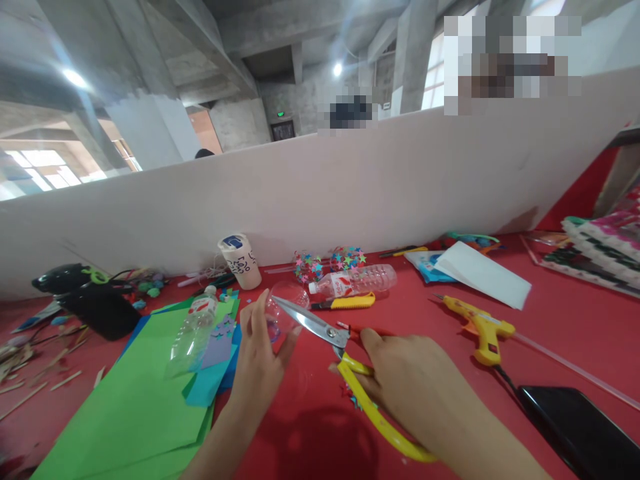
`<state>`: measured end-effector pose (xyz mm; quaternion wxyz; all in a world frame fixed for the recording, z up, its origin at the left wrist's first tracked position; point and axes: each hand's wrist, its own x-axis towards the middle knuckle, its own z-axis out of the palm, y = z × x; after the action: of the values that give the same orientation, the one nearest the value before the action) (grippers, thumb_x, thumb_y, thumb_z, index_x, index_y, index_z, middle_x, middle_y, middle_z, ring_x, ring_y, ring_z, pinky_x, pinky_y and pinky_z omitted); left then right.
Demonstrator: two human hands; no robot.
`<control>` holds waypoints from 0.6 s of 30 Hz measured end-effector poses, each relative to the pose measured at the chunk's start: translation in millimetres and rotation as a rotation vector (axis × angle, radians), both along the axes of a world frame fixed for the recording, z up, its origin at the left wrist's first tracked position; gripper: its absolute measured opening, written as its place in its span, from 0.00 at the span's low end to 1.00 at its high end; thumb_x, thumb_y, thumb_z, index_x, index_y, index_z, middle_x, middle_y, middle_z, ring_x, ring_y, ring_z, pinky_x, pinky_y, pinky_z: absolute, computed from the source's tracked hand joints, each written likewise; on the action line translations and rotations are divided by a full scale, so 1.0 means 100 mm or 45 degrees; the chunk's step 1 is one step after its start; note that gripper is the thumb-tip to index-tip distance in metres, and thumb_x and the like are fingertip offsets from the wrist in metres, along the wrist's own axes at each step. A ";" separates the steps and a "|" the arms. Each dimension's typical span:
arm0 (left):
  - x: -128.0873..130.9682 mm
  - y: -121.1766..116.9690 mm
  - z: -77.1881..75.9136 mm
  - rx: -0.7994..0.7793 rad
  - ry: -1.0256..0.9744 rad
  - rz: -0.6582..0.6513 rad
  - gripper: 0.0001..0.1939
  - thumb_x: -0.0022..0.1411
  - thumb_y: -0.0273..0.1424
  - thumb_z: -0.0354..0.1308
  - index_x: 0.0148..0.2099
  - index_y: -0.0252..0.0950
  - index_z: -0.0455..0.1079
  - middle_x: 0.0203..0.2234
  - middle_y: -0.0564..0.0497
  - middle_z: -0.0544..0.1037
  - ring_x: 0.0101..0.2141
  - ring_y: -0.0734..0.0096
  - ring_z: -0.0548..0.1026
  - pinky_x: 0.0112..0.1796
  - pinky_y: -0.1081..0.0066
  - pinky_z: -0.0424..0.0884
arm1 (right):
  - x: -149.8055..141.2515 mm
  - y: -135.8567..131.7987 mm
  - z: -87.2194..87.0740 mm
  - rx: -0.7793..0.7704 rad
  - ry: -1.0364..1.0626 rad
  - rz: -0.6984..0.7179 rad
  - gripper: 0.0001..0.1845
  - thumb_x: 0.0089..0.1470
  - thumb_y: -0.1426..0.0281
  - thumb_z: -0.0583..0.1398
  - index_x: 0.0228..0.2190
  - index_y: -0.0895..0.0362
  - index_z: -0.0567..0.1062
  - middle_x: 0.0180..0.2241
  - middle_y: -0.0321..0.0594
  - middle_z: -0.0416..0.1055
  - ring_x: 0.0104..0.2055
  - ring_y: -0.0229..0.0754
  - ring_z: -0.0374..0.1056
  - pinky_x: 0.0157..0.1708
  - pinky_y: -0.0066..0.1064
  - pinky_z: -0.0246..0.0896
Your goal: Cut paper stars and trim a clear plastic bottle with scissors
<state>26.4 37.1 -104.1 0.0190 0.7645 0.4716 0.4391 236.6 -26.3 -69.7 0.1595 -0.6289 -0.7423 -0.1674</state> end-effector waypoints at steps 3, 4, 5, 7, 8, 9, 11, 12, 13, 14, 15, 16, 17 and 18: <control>-0.01 0.02 -0.04 -0.008 -0.049 -0.013 0.31 0.67 0.37 0.55 0.67 0.42 0.46 0.52 0.38 0.66 0.53 0.52 0.70 0.49 0.49 0.71 | 0.02 0.00 -0.01 0.035 -0.067 0.081 0.04 0.46 0.70 0.65 0.23 0.56 0.74 0.11 0.40 0.72 0.12 0.53 0.70 0.20 0.30 0.27; -0.01 0.03 -0.06 -0.001 -0.079 -0.015 0.31 0.67 0.37 0.56 0.66 0.42 0.48 0.52 0.38 0.66 0.53 0.52 0.70 0.49 0.50 0.71 | 0.03 -0.01 0.00 0.049 -0.078 0.094 0.04 0.47 0.69 0.63 0.23 0.56 0.74 0.11 0.40 0.72 0.12 0.53 0.69 0.20 0.30 0.27; -0.02 0.04 -0.07 0.004 -0.112 -0.016 0.30 0.66 0.38 0.56 0.65 0.42 0.50 0.52 0.38 0.67 0.53 0.52 0.70 0.48 0.50 0.72 | 0.02 -0.01 0.01 0.062 -0.087 0.106 0.05 0.48 0.69 0.62 0.23 0.55 0.73 0.11 0.40 0.71 0.11 0.54 0.69 0.20 0.30 0.27; -0.03 0.05 -0.11 -0.010 -0.181 -0.012 0.29 0.64 0.38 0.59 0.63 0.40 0.52 0.51 0.38 0.68 0.51 0.52 0.72 0.47 0.50 0.72 | 0.01 -0.03 0.04 0.086 -0.091 0.130 0.07 0.49 0.67 0.59 0.22 0.54 0.72 0.10 0.39 0.70 0.11 0.54 0.68 0.20 0.30 0.28; -0.03 0.06 -0.12 -0.033 -0.208 -0.003 0.30 0.63 0.38 0.60 0.62 0.39 0.52 0.50 0.38 0.69 0.50 0.52 0.73 0.47 0.50 0.73 | 0.01 -0.04 0.06 0.103 -0.089 0.137 0.08 0.50 0.66 0.58 0.22 0.54 0.72 0.10 0.38 0.69 0.10 0.54 0.68 0.19 0.31 0.28; -0.04 0.06 -0.13 -0.058 -0.227 0.006 0.30 0.62 0.38 0.61 0.61 0.38 0.53 0.50 0.38 0.69 0.49 0.52 0.73 0.47 0.50 0.73 | 0.00 -0.04 0.07 0.116 -0.085 0.139 0.09 0.50 0.67 0.57 0.21 0.53 0.71 0.10 0.38 0.69 0.10 0.54 0.68 0.19 0.31 0.29; -0.04 0.06 -0.14 -0.088 -0.232 0.006 0.32 0.61 0.38 0.61 0.62 0.36 0.52 0.50 0.36 0.70 0.50 0.50 0.73 0.49 0.48 0.72 | 0.00 -0.05 0.09 0.135 -0.079 0.143 0.09 0.51 0.67 0.55 0.22 0.53 0.71 0.11 0.39 0.70 0.11 0.54 0.68 0.19 0.31 0.31; -0.04 0.06 -0.14 -0.091 -0.224 -0.006 0.33 0.61 0.38 0.61 0.63 0.36 0.51 0.52 0.35 0.69 0.51 0.49 0.73 0.49 0.48 0.71 | 0.00 -0.05 0.09 0.140 -0.079 0.147 0.09 0.51 0.68 0.55 0.22 0.53 0.71 0.11 0.39 0.71 0.11 0.54 0.69 0.19 0.31 0.32; -0.04 0.05 -0.14 -0.093 -0.212 -0.027 0.34 0.62 0.38 0.60 0.64 0.37 0.50 0.53 0.34 0.68 0.52 0.49 0.73 0.50 0.47 0.71 | 0.01 -0.05 0.09 0.141 -0.081 0.152 0.09 0.51 0.68 0.55 0.23 0.53 0.71 0.12 0.40 0.72 0.12 0.54 0.69 0.19 0.31 0.32; -0.04 0.05 -0.13 -0.104 -0.201 -0.056 0.34 0.63 0.38 0.58 0.65 0.37 0.48 0.55 0.33 0.66 0.52 0.50 0.73 0.50 0.47 0.71 | 0.02 -0.05 0.08 0.142 -0.086 0.158 0.08 0.51 0.67 0.55 0.23 0.54 0.72 0.13 0.40 0.72 0.13 0.54 0.70 0.19 0.31 0.32; -0.04 0.05 -0.13 -0.120 -0.191 -0.083 0.34 0.64 0.37 0.57 0.67 0.38 0.46 0.57 0.33 0.65 0.52 0.50 0.73 0.50 0.48 0.71 | 0.03 -0.05 0.08 0.145 -0.091 0.161 0.08 0.51 0.67 0.56 0.23 0.54 0.72 0.13 0.40 0.72 0.13 0.54 0.70 0.19 0.31 0.32; -0.04 0.04 -0.12 -0.138 -0.180 -0.103 0.34 0.65 0.37 0.55 0.67 0.38 0.45 0.58 0.32 0.63 0.52 0.51 0.73 0.49 0.48 0.72 | 0.03 -0.04 0.08 0.152 -0.096 0.162 0.08 0.51 0.66 0.57 0.23 0.54 0.71 0.12 0.40 0.72 0.12 0.54 0.70 0.19 0.31 0.32; -0.04 0.04 -0.11 -0.151 -0.168 -0.116 0.33 0.66 0.36 0.54 0.68 0.39 0.44 0.58 0.31 0.62 0.53 0.51 0.73 0.50 0.48 0.72 | 0.04 -0.04 0.08 0.157 -0.100 0.162 0.08 0.51 0.66 0.58 0.23 0.54 0.71 0.12 0.39 0.71 0.12 0.54 0.69 0.19 0.31 0.32; -0.04 0.03 -0.10 -0.156 -0.157 -0.121 0.33 0.67 0.36 0.53 0.68 0.39 0.43 0.59 0.31 0.61 0.54 0.50 0.72 0.50 0.48 0.71 | 0.04 -0.04 0.08 0.163 -0.103 0.162 0.08 0.51 0.66 0.58 0.23 0.54 0.71 0.11 0.39 0.70 0.12 0.53 0.69 0.19 0.30 0.32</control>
<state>22.1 40.2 -114.1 0.1154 0.7551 0.4585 0.4542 240.9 -29.9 -61.7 0.1796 -0.5616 -0.7745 -0.2293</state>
